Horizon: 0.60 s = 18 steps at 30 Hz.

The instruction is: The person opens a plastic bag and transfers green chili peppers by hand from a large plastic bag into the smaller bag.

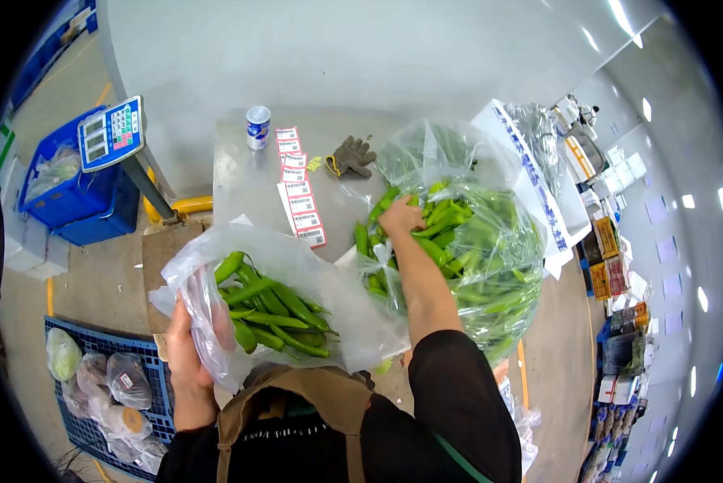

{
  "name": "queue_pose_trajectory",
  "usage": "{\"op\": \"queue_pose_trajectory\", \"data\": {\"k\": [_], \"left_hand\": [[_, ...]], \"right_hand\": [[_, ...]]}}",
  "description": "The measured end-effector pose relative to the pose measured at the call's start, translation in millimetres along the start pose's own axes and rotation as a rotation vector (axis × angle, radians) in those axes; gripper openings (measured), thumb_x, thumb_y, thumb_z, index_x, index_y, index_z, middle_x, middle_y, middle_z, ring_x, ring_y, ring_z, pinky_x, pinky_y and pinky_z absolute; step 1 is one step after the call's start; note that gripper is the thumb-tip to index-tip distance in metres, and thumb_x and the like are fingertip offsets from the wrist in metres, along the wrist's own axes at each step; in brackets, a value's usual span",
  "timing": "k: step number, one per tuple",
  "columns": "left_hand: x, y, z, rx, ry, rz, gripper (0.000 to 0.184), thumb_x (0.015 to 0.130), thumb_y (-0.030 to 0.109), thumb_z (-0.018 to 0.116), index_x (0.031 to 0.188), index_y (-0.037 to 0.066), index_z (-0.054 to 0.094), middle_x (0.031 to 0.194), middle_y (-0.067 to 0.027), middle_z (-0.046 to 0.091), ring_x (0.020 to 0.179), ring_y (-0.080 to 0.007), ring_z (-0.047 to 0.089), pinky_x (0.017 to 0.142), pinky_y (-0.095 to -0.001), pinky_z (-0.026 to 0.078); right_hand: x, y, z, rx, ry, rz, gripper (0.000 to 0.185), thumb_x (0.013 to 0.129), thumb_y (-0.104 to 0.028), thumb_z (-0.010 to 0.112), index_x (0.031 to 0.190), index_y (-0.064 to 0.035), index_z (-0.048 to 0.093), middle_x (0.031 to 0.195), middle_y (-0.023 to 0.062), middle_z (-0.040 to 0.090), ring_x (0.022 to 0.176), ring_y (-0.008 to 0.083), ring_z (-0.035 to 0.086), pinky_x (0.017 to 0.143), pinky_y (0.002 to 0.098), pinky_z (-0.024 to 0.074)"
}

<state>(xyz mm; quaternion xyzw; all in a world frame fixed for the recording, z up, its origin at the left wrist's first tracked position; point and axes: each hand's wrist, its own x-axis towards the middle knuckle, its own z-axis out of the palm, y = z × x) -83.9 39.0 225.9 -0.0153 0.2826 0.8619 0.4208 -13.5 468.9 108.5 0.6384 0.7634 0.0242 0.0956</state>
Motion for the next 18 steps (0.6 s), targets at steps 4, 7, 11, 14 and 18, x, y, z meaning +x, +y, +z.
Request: {"op": "queue_pose_trajectory", "data": {"k": [4,7,11,14,18], "left_hand": [[-0.9,-1.7,-7.6,-0.003,-0.038,-0.020,0.038,0.097,0.034,0.042,0.121,0.005,0.048,0.098,-0.0047,0.058,0.079,-0.0135,0.057,0.067,-0.0272,0.048],[-1.0,-3.8,-4.7,-0.002,-0.020,-0.031,0.037,0.097,0.032,0.042,0.121,0.005,0.048,0.098,-0.0047,0.058,0.080,-0.0134,0.057,0.068,-0.0272,0.048],[-12.0,-1.5,-7.1,0.034,0.004,-0.009,0.036,0.097,0.031,0.043,0.120,0.005,0.049,0.097,-0.0045,0.059,0.081,-0.0135,0.057,0.070,-0.0277,0.049],[-19.1,1.4,-6.8,0.051,0.023,0.043,0.037,0.096,0.033,0.044,0.120,0.005,0.050,0.095,-0.0046,0.059,0.080,-0.0134,0.057,0.070,-0.0275,0.049],[-21.4,-0.1,-11.6,0.012,0.012,0.033,0.037,0.096,0.033,0.043,0.120,0.005,0.050,0.093,-0.0049,0.059,0.078,-0.0137,0.057,0.068,-0.0270,0.048]], "right_hand": [[24.1,-18.4,49.4,0.143,0.128,0.021,0.089,0.073,-0.034,0.069,0.140,-0.0020,0.020,0.119,0.0353,0.041,0.101,0.0447,0.051,0.082,0.0489,0.0441],[56.3,-6.6,54.5,0.196,-0.163,-0.251,0.078,0.075,-0.031,0.067,0.137,-0.0034,0.028,0.115,0.0331,0.046,0.096,0.0426,0.056,0.078,0.0465,0.0465],[19.3,-36.0,27.6,0.115,0.170,0.338,0.065,0.076,-0.031,0.067,0.130,-0.0063,0.041,0.116,0.0224,0.055,0.100,0.0326,0.059,0.081,0.0431,0.0485],[58.6,-18.7,57.4,0.483,0.046,0.123,0.049,0.067,-0.028,0.073,0.106,-0.0023,0.060,0.113,0.0151,0.060,0.105,0.0281,0.059,0.090,0.0381,0.0462],[81.1,-16.2,75.5,0.421,-0.044,0.022,0.056,0.063,-0.028,0.074,0.108,-0.0005,0.059,0.112,0.0162,0.060,0.101,0.0281,0.060,0.087,0.0379,0.0476]]}}
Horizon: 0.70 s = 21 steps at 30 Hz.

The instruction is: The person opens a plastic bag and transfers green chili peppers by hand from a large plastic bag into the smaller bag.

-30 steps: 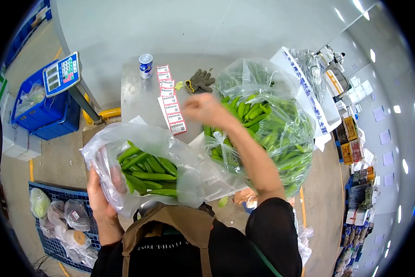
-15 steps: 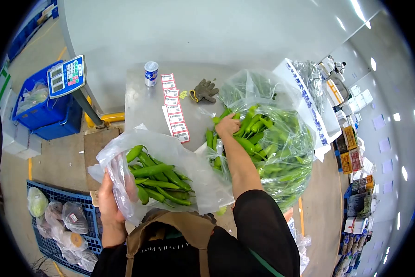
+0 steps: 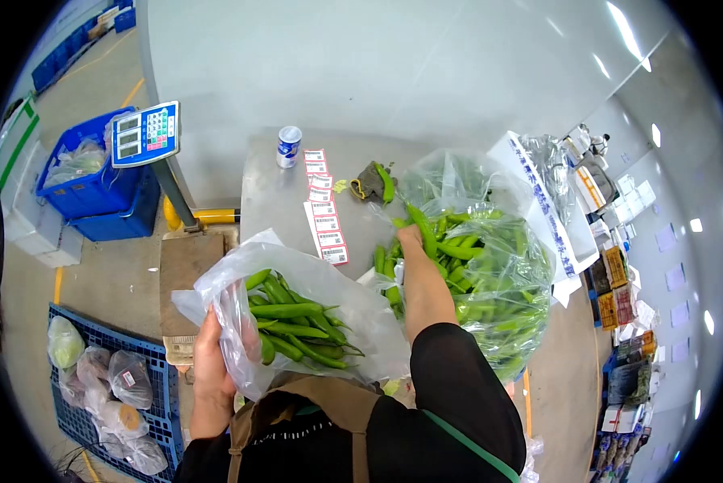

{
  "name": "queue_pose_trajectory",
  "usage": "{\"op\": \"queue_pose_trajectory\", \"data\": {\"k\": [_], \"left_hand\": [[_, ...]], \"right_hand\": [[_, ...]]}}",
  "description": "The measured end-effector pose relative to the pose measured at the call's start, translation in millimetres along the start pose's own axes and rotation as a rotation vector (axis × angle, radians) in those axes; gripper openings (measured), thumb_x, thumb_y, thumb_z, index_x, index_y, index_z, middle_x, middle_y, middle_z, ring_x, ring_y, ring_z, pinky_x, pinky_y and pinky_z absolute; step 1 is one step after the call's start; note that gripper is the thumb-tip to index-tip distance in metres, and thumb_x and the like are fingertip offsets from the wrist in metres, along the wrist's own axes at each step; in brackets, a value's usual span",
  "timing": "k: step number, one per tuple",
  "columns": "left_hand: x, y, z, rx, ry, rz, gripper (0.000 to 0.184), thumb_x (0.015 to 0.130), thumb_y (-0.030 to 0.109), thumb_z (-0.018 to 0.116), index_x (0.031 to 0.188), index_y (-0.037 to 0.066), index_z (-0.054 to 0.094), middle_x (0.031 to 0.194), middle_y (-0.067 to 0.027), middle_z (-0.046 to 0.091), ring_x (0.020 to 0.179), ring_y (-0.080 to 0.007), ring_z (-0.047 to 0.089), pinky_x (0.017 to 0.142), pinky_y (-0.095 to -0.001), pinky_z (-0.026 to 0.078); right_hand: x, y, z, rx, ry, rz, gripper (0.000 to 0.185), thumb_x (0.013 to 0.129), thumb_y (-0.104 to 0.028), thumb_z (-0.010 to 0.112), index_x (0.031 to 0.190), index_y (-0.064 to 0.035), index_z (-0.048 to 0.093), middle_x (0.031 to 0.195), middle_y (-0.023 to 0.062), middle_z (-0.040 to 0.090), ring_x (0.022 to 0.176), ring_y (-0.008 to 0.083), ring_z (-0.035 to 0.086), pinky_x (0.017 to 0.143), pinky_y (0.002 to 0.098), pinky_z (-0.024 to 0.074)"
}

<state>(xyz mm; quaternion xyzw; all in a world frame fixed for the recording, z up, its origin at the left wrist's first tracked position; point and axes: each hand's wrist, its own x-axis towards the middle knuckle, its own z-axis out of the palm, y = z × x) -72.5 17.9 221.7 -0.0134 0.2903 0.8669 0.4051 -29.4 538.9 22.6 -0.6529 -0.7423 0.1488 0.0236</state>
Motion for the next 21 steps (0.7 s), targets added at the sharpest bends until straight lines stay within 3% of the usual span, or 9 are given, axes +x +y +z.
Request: {"op": "queue_pose_trajectory", "data": {"k": [2,4,7,9,11,13,17,21], "left_hand": [[4.6,-1.7,2.1,0.032,-0.002,-0.022,0.036,0.096,0.033,0.043,0.119,0.006,0.050,0.091,-0.0052,0.059,0.075,-0.0142,0.057,0.065,-0.0275,0.048],[2.9,-0.7,15.5,0.038,0.086,-0.047,0.036,0.096,0.034,0.042,0.122,0.012,0.051,0.081,-0.0019,0.057,0.064,-0.0119,0.053,0.053,-0.0251,0.043],[-0.9,-5.6,25.9,0.028,0.198,-0.037,0.035,0.096,0.033,0.042,0.125,0.017,0.051,0.074,0.0014,0.053,0.056,-0.0072,0.048,0.044,-0.0201,0.037],[-4.3,-4.0,19.2,-0.056,0.091,-0.034,0.034,0.095,0.036,0.044,0.118,0.013,0.052,0.074,-0.0024,0.055,0.058,-0.0131,0.051,0.047,-0.0252,0.041],[-6.5,-5.2,18.2,-0.042,0.139,-0.030,0.034,0.094,0.037,0.044,0.118,0.013,0.053,0.073,-0.0015,0.054,0.057,-0.0115,0.050,0.046,-0.0237,0.040],[-4.9,-6.4,20.4,-0.024,0.151,-0.022,0.034,0.094,0.037,0.045,0.117,0.014,0.054,0.072,-0.0006,0.054,0.056,-0.0102,0.050,0.046,-0.0225,0.039],[3.3,-8.9,26.1,-0.039,0.068,-0.038,0.034,0.094,0.037,0.046,0.117,0.015,0.055,0.072,0.0002,0.055,0.056,-0.0098,0.050,0.046,-0.0223,0.040],[7.4,-7.1,30.3,-0.019,0.124,-0.061,0.033,0.094,0.037,0.045,0.118,0.014,0.053,0.073,-0.0008,0.055,0.057,-0.0115,0.051,0.046,-0.0241,0.041]], "right_hand": [[18.2,6.7,0.2,-0.101,-0.203,-0.111,0.056,0.062,-0.029,0.074,0.108,-0.0004,0.059,0.111,0.0171,0.061,0.099,0.0278,0.061,0.086,0.0373,0.0487],[25.8,13.8,9.0,-0.127,-0.296,-0.191,0.057,0.063,-0.030,0.074,0.110,-0.0015,0.059,0.114,0.0170,0.060,0.102,0.0285,0.060,0.086,0.0378,0.0482],[20.2,10.3,23.9,0.101,-0.100,-0.011,0.057,0.068,-0.031,0.072,0.115,-0.0031,0.057,0.119,0.0174,0.057,0.107,0.0303,0.057,0.090,0.0395,0.0458],[-0.7,-2.8,27.0,0.326,0.150,0.145,0.056,0.074,-0.033,0.068,0.120,-0.0041,0.054,0.124,0.0183,0.054,0.114,0.0326,0.053,0.094,0.0418,0.0419],[-22.7,-10.9,-1.6,0.377,-0.116,0.172,0.059,0.079,-0.033,0.063,0.128,-0.0052,0.047,0.130,0.0192,0.049,0.120,0.0339,0.048,0.097,0.0430,0.0389],[-6.1,-0.7,13.9,0.346,-0.139,0.145,0.063,0.079,-0.029,0.062,0.133,-0.0072,0.039,0.130,0.0190,0.048,0.118,0.0337,0.049,0.097,0.0422,0.0395],[-12.2,-1.4,11.9,0.375,-0.013,0.010,0.074,0.074,-0.021,0.062,0.138,-0.0105,0.027,0.127,0.0196,0.050,0.112,0.0328,0.052,0.094,0.0412,0.0415],[-50.1,-3.9,-19.0,0.530,0.203,-0.339,0.088,0.069,-0.013,0.062,0.144,-0.0137,0.015,0.123,0.0202,0.053,0.105,0.0318,0.056,0.091,0.0401,0.0434]]}}
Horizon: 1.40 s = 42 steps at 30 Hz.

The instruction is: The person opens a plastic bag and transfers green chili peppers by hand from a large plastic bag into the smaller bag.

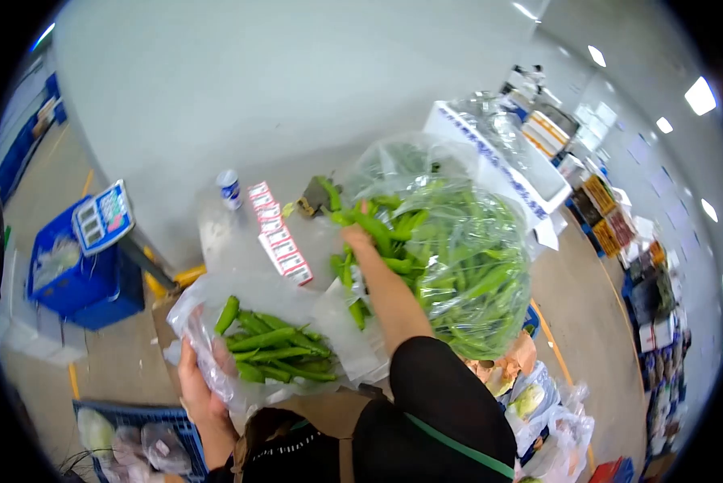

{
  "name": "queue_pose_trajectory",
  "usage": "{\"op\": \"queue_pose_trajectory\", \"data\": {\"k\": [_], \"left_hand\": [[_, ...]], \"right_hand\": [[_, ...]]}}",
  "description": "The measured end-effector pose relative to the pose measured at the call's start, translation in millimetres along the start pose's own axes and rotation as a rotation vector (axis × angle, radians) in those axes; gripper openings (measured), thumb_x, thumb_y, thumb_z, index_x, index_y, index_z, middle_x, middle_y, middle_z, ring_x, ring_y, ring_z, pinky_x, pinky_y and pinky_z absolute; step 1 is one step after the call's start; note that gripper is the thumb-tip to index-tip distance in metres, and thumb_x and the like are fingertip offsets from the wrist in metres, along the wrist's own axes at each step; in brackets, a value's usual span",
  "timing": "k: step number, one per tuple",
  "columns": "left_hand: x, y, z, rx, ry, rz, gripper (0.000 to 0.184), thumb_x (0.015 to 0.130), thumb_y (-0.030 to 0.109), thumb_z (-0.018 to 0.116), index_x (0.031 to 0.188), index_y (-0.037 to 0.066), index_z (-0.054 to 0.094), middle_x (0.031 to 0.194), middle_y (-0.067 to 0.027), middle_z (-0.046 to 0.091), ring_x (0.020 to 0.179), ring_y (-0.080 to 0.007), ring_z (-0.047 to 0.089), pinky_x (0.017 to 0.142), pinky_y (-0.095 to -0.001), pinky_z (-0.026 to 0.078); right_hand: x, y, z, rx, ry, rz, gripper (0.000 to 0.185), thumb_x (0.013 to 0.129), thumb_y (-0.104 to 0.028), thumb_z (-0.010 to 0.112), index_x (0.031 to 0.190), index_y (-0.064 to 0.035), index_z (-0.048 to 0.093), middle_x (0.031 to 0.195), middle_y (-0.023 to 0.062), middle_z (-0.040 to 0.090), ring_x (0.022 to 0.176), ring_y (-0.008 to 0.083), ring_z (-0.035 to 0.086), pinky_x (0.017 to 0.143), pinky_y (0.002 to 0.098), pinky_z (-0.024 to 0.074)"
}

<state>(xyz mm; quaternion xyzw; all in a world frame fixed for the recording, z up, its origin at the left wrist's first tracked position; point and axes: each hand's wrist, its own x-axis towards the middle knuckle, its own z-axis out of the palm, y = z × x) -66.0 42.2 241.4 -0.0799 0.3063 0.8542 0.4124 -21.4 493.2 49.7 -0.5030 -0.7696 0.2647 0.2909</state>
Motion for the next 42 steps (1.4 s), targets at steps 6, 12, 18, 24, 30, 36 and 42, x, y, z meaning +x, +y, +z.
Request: {"op": "queue_pose_trajectory", "data": {"k": [6,12,18,24,30,36,42], "left_hand": [[1.8,5.1,9.2,-0.002,-0.076,0.074,0.038,0.097,0.031,0.042,0.129,0.012,0.047,0.080,0.0005,0.055,0.063,-0.0083,0.050,0.052,-0.0213,0.041],[15.9,8.3,1.3,-0.027,-0.157,0.068,0.041,0.097,0.036,0.039,0.132,0.015,0.045,0.085,0.0003,0.055,0.069,-0.0096,0.050,0.059,-0.0226,0.043],[22.7,13.7,26.2,-0.038,0.106,0.047,0.041,0.095,0.038,0.044,0.132,0.020,0.046,0.073,0.0015,0.050,0.059,-0.0080,0.046,0.047,-0.0201,0.038],[30.8,18.1,2.7,-0.057,-0.173,0.091,0.043,0.095,0.037,0.046,0.130,0.014,0.047,0.102,0.0018,0.058,0.080,-0.0070,0.055,0.069,-0.0223,0.048],[19.5,39.1,-0.1,-0.028,0.105,0.220,0.036,0.095,0.031,0.047,0.124,0.011,0.051,0.091,0.0000,0.059,0.074,-0.0090,0.055,0.064,-0.0215,0.047],[7.0,31.6,-5.7,-0.085,-0.177,0.142,0.035,0.096,0.029,0.045,0.122,0.006,0.051,0.109,-0.0049,0.058,0.093,-0.0141,0.057,0.079,-0.0280,0.049],[1.3,26.0,18.9,-0.070,0.062,0.101,0.029,0.095,0.031,0.045,0.109,0.008,0.056,0.089,-0.0038,0.060,0.074,-0.0122,0.058,0.061,-0.0235,0.049]], "right_hand": [[-41.4,-87.1,-82.7,0.617,-0.224,-0.241,0.093,0.060,0.004,0.066,0.142,-0.0116,0.025,0.113,0.0070,0.054,0.090,0.0154,0.056,0.079,0.0277,0.0468],[-71.1,-152.4,-131.7,0.886,-0.272,-0.399,0.093,0.061,0.008,0.065,0.142,-0.0135,0.026,0.122,0.0078,0.049,0.103,0.0201,0.053,0.087,0.0319,0.0456],[-117.0,-234.5,-197.9,1.364,-0.352,-0.538,0.102,0.064,-0.005,0.072,0.144,-0.0296,0.014,0.124,0.0110,0.047,0.109,0.0308,0.050,0.091,0.0458,0.0448],[-173.3,-190.9,-160.7,0.780,-0.603,-0.941,0.090,0.071,-0.022,0.076,0.142,-0.0186,0.020,0.130,0.0137,0.041,0.117,0.0279,0.045,0.097,0.0425,0.0393],[-199.8,-178.4,-120.2,0.058,-1.235,-1.095,0.061,0.076,-0.010,0.068,0.132,-0.0113,0.043,0.119,0.0119,0.053,0.107,0.0206,0.054,0.089,0.0359,0.0445],[-86.1,-122.4,-131.5,-0.324,-0.257,-0.669,0.035,0.073,-0.017,0.068,0.103,0.0003,0.059,0.091,0.0172,0.064,0.085,0.0323,0.062,0.079,0.0396,0.0491],[-7.5,-41.0,-84.5,-0.926,-0.439,-0.282,0.060,0.064,-0.024,0.076,0.109,0.0020,0.046,0.106,0.0241,0.059,0.098,0.0349,0.059,0.084,0.0423,0.0483]]}}
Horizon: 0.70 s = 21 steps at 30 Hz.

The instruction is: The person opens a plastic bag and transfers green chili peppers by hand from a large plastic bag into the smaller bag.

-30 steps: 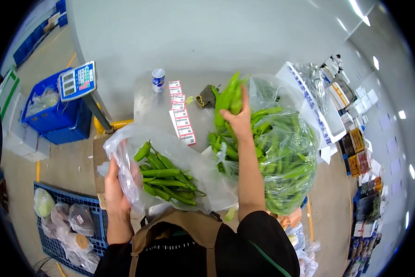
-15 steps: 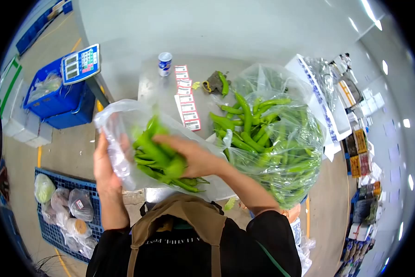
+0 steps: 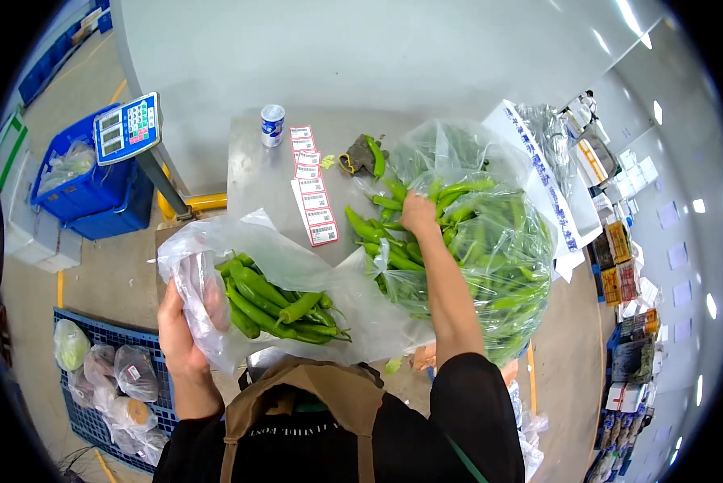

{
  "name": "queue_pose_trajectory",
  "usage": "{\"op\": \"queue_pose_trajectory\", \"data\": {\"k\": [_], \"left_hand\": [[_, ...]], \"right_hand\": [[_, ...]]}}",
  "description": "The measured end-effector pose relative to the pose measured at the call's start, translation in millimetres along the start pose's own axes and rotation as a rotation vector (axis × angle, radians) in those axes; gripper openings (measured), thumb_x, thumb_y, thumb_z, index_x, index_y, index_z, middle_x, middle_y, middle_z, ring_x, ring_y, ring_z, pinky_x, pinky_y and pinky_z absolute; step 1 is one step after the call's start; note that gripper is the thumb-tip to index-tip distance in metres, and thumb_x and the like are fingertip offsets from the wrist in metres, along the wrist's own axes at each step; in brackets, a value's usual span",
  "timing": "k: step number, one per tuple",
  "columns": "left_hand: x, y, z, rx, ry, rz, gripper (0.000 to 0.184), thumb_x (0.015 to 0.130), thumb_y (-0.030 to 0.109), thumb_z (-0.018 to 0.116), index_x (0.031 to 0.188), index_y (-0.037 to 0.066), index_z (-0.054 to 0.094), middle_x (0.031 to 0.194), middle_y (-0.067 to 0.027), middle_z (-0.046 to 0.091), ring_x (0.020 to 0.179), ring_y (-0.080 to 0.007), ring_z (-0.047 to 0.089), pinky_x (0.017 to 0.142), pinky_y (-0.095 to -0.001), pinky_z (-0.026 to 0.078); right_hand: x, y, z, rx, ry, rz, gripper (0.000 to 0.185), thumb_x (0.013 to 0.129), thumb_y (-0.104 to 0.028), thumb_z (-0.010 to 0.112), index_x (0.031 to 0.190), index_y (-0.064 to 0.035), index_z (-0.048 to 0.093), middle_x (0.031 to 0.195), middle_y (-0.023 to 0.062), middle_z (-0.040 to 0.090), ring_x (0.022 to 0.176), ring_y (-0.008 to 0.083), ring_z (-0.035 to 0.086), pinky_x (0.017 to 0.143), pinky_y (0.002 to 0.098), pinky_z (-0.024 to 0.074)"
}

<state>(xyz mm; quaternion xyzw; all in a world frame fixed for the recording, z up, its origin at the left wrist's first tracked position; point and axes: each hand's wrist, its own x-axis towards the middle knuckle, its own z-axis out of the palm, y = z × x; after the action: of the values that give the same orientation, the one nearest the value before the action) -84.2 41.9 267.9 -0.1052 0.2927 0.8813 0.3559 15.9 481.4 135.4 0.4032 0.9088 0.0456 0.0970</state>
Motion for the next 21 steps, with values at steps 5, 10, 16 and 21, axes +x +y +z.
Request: {"op": "queue_pose_trajectory", "data": {"k": [5,10,16,21], "left_hand": [[2.6,0.5,-11.2,0.014,0.005,-0.052,0.032,0.095,0.036,0.042,0.106,0.009,0.056,0.080,-0.0033,0.058,0.063,-0.0115,0.054,0.050,-0.0231,0.044],[6.4,-1.1,-21.8,0.074,-0.020,-0.034,0.036,0.096,0.039,0.038,0.107,0.010,0.056,0.068,-0.0017,0.051,0.050,-0.0110,0.044,0.041,-0.0239,0.034],[11.1,-0.5,-43.8,-0.038,-0.291,-0.051,0.037,0.096,0.031,0.043,0.122,0.007,0.050,0.103,-0.0030,0.059,0.079,-0.0120,0.056,0.067,-0.0256,0.047],[11.7,-3.0,-41.4,-0.015,-0.304,-0.033,0.035,0.096,0.032,0.042,0.120,0.008,0.051,0.098,-0.0026,0.059,0.079,-0.0121,0.056,0.066,-0.0256,0.047]], "right_hand": [[21.5,7.2,11.2,-0.042,-0.290,-0.121,0.081,0.065,-0.026,0.075,0.131,-0.0035,0.033,0.130,0.0238,0.042,0.118,0.0340,0.047,0.095,0.0439,0.0404],[40.6,3.2,81.2,-0.336,-0.028,-0.088,0.084,0.065,-0.026,0.074,0.134,-0.0071,0.031,0.126,0.0194,0.046,0.119,0.0389,0.042,0.097,0.0506,0.0349],[36.9,-7.2,99.9,-0.341,0.079,-0.025,0.065,0.068,-0.022,0.070,0.122,-0.0062,0.039,0.112,0.0164,0.053,0.096,0.0392,0.057,0.076,0.0586,0.0439],[45.3,5.1,83.2,-0.109,0.059,-0.096,0.063,0.061,-0.023,0.074,0.114,-0.0031,0.046,0.102,0.0184,0.059,0.094,0.0375,0.059,0.079,0.0521,0.0464]]}}
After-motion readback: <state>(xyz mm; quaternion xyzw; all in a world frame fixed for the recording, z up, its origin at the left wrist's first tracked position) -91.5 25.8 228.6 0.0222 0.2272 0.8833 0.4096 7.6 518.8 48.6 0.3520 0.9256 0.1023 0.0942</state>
